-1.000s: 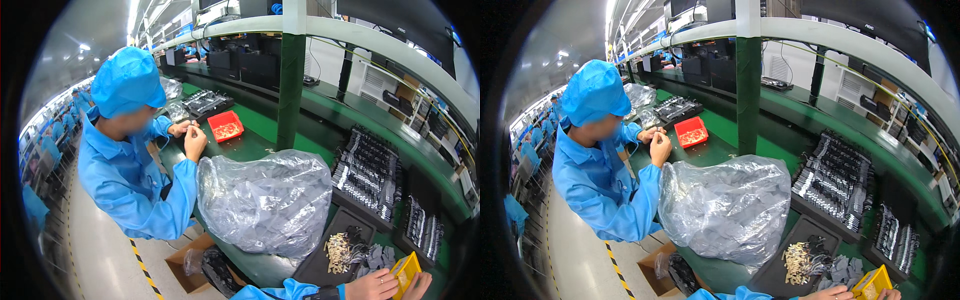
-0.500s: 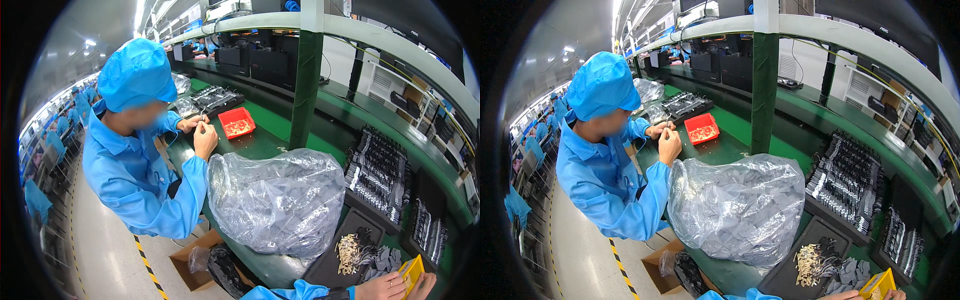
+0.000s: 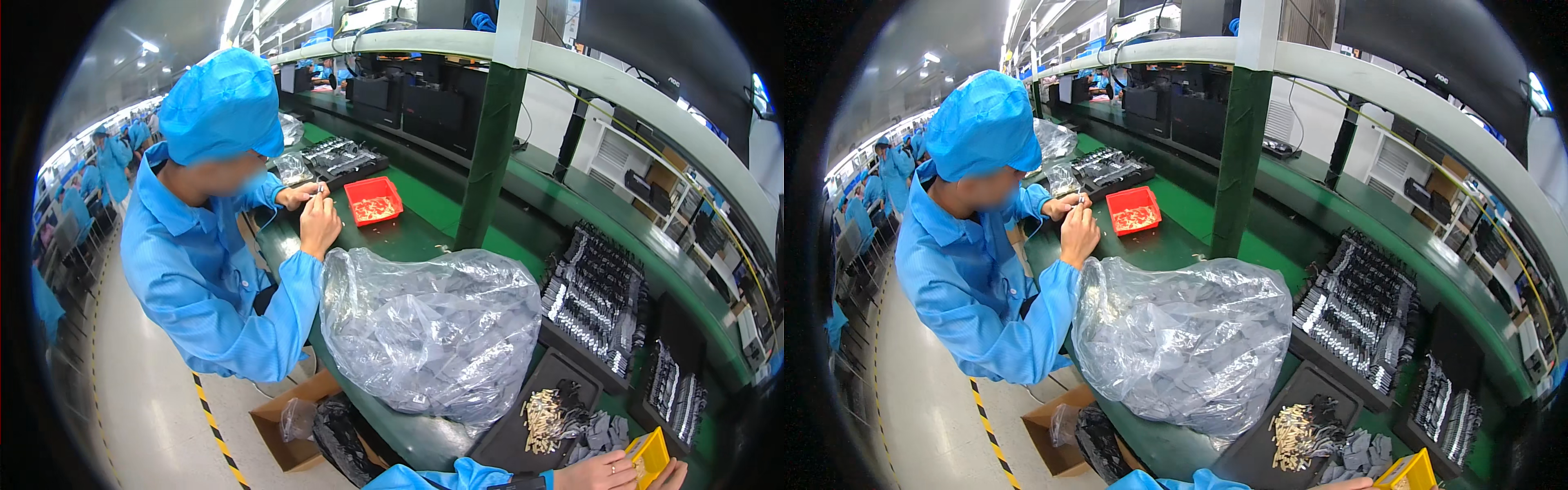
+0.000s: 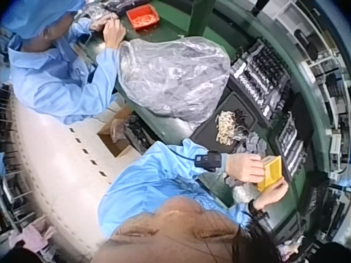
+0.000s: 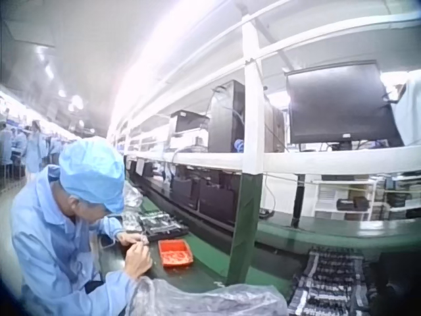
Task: Assembling small gray plastic components and inserting yellow pins into them at a manufacturing workstation.
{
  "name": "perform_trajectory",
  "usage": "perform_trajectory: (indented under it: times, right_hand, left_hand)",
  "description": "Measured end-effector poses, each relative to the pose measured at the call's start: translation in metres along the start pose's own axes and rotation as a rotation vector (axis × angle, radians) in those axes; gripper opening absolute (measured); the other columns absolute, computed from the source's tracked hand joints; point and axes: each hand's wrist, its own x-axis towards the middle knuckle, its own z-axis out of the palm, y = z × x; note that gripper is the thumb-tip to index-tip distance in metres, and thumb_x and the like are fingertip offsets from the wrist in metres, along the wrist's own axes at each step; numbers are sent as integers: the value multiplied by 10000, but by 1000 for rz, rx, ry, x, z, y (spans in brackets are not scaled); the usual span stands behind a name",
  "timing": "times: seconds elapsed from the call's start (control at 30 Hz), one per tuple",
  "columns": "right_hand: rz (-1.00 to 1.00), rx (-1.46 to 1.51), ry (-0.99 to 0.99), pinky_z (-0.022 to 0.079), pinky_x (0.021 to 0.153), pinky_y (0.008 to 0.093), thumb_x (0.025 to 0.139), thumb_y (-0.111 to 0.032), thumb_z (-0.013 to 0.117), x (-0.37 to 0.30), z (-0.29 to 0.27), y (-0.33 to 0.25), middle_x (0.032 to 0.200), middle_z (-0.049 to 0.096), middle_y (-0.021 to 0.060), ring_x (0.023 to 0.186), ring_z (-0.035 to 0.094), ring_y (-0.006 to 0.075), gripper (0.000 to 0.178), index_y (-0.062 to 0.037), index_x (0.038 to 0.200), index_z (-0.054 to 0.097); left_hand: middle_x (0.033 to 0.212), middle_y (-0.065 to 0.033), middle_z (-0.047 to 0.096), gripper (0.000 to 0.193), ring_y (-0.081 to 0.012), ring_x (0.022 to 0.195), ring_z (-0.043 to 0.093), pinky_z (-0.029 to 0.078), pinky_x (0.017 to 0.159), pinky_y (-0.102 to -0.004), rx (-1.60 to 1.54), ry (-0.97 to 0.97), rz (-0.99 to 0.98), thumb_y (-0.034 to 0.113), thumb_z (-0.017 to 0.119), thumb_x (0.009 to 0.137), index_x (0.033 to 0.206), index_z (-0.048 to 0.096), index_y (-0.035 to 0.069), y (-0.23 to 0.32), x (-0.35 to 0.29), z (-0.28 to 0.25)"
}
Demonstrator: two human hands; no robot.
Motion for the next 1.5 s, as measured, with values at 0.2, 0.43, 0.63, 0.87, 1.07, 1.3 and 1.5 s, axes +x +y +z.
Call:
perform_trajectory:
  times: [0.2,0.43,0.63,0.87,1.07,1.3,1.5]
  right_hand:
    - [119,29,-6,453,618,357,899,-165,511,-3,-7,-1,764,575,177,673,561,324,165,-5,909,553]
    - [193,-16,-74,451,534,379,909,-191,492,-7,-15,12,756,601,175,642,588,341,163,-44,923,561]
    - [237,61,-142,463,556,362,914,-192,489,-11,-25,22,743,604,166,639,594,315,179,-28,916,563]
    - [361,622,-268,427,658,250,894,-86,512,-37,-43,27,725,515,37,690,487,126,106,0,834,532]
    - [548,1019,-525,397,646,220,859,-52,544,-28,-58,-6,750,544,16,704,493,95,59,-5,834,567]
    - [485,1741,-943,449,675,262,856,-29,517,-30,-23,-20,895,550,110,748,551,157,104,42,898,581]
    - [429,1650,-1096,447,712,232,871,-59,542,-46,-26,-29,959,534,50,796,540,107,142,19,976,600]
  left_hand:
    - [800,-46,526,180,-191,740,527,405,654,-307,25,8,-6,193,507,721,841,557,68,-4,3,-4]
    - [843,-57,547,215,-196,754,526,407,663,-315,45,-37,-17,180,516,716,885,573,60,-6,0,-4]
    - [839,-53,538,176,-164,710,507,393,627,-283,-5,-59,20,127,544,762,921,573,55,-9,1,1]
    - [835,-72,526,274,-219,840,534,417,773,-320,-244,-132,-208,83,517,724,981,552,-2,-15,-11,-3]
    - [844,-108,607,126,-199,819,573,458,734,-307,-857,-105,-835,29,675,744,853,616,8,-20,-16,-7]
    - [859,-96,612,192,-248,871,553,434,799,-372,-1163,-250,-891,73,709,658,809,604,18,-36,-23,-5]
    - [907,-93,609,234,-221,891,566,443,816,-332,-828,-487,-819,-12,650,612,843,615,10,-18,-21,1]
